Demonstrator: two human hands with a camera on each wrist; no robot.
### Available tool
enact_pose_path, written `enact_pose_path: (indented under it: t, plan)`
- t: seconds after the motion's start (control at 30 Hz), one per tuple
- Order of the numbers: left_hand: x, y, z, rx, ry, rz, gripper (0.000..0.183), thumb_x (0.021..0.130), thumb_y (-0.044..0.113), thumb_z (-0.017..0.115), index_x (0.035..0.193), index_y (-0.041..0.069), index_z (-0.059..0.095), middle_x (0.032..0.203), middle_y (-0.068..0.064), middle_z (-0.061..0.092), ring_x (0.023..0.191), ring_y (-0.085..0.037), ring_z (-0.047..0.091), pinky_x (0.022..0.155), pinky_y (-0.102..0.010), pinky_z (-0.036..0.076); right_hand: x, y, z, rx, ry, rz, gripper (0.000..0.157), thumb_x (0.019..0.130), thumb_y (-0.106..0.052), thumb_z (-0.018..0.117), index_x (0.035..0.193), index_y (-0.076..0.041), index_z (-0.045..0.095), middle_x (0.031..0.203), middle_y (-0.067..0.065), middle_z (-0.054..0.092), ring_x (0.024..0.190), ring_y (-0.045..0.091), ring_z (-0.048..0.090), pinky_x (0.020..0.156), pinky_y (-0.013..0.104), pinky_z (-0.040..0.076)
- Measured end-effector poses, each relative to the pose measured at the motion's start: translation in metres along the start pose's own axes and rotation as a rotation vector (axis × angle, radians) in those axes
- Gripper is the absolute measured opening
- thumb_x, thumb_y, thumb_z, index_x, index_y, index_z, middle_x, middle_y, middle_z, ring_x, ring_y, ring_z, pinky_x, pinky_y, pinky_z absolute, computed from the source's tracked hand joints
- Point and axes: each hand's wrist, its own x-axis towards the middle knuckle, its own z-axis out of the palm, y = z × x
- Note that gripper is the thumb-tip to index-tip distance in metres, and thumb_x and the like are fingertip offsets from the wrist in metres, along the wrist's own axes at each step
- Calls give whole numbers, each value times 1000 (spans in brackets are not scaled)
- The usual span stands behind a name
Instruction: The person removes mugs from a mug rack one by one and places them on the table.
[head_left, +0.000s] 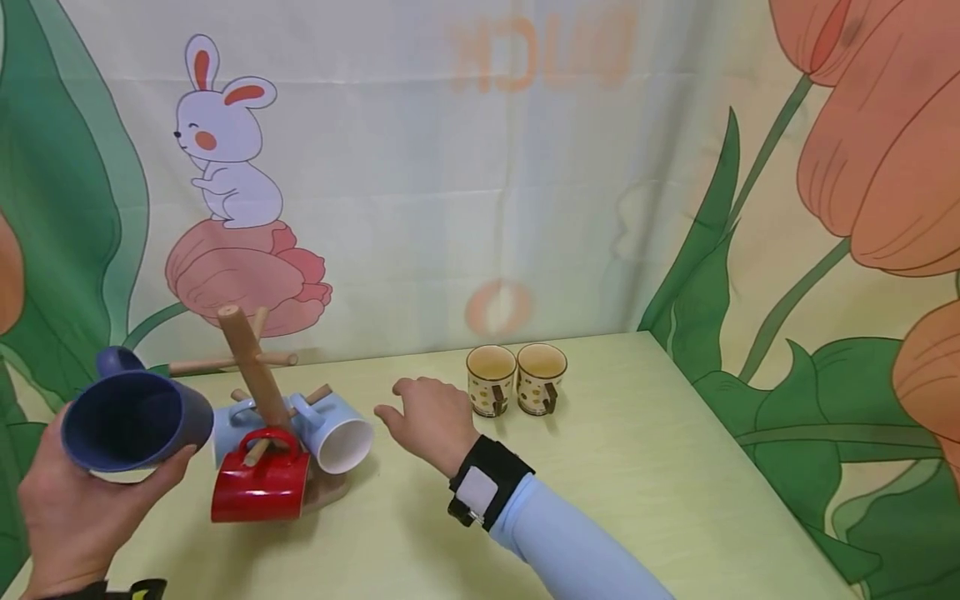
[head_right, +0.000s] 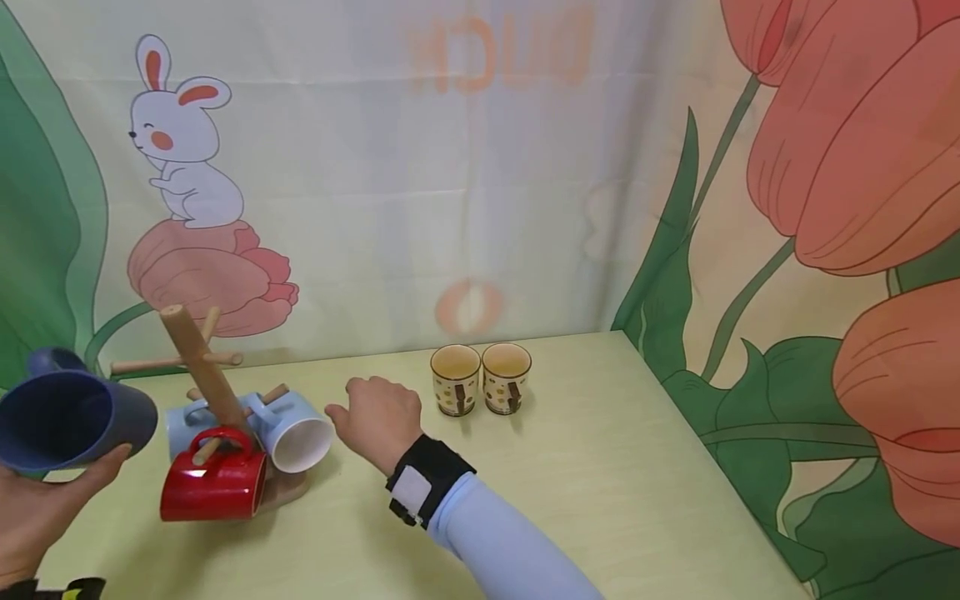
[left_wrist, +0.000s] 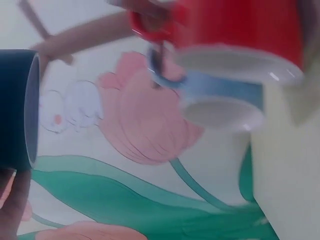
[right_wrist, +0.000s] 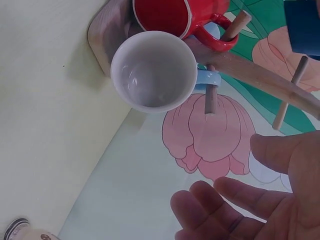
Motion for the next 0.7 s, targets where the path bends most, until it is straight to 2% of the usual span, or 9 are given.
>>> enact_pose_path:
  t: [0.17, 0.3, 0.37, 0.43, 0.53, 0.6, 0.7]
  plan:
    - [3, 20, -3, -38, -1, -38, 94, 56, 0, 90, 142, 8, 51, 128, -16, 60, 108, 18, 41, 93, -7, 29, -4, 10, -6, 15, 7, 13, 39, 95, -49, 61, 115, -18, 74, 100, 1, 74, 81, 23, 70, 52, 33, 48]
    - [5, 40, -1, -84, -49, -96, 93, 61, -2, 88, 144, 12, 49, 131, -9, 58, 112, 9, 46, 94, -11, 32, -6, 18, -9, 30, 11, 30, 39, 95, -49, 61, 115, -17, 74, 101, 1, 74, 86, 21, 70, 54, 34, 49]
    - [6, 51, 2, -109, -80, -112, 93, 62, -3, 88, 144, 12, 49, 128, -1, 59, 111, 6, 47, 92, -13, 33, -7, 22, -11, 32, 14, 35, 39, 95, -49, 61, 115, -18, 74, 101, 0, 74, 87, 20, 70, 55, 34, 49]
    - [6, 60, 6, -158, -111, -109, 92, 60, -5, 88, 143, 11, 50, 123, 11, 57, 109, 5, 47, 88, -15, 35, -8, 26, -13, 33, 14, 39, 39, 95, -48, 61, 115, -18, 74, 99, -1, 74, 86, 20, 70, 57, 34, 50]
    - [6, 74, 13, -232, -169, -55, 90, 60, -7, 87, 141, 7, 51, 118, 21, 53, 108, 3, 48, 83, -17, 36, -10, 31, -18, 48, 1, 46, 39, 95, -48, 61, 116, -18, 73, 98, -2, 74, 85, 20, 69, 57, 34, 49]
    - [5, 82, 19, -270, -228, -22, 89, 62, -7, 87, 141, 7, 49, 121, 16, 55, 108, 2, 49, 84, -13, 37, -10, 34, -22, 67, -8, 49, 38, 95, -46, 62, 117, -17, 73, 97, -2, 74, 83, 19, 68, 57, 35, 49]
    - [3, 92, 27, -302, -320, 23, 87, 65, -3, 88, 142, 7, 47, 126, -1, 60, 108, -1, 52, 83, -8, 40, -11, 37, -28, 85, -23, 52, 37, 95, -44, 64, 118, -16, 72, 97, -1, 74, 84, 19, 68, 58, 36, 49]
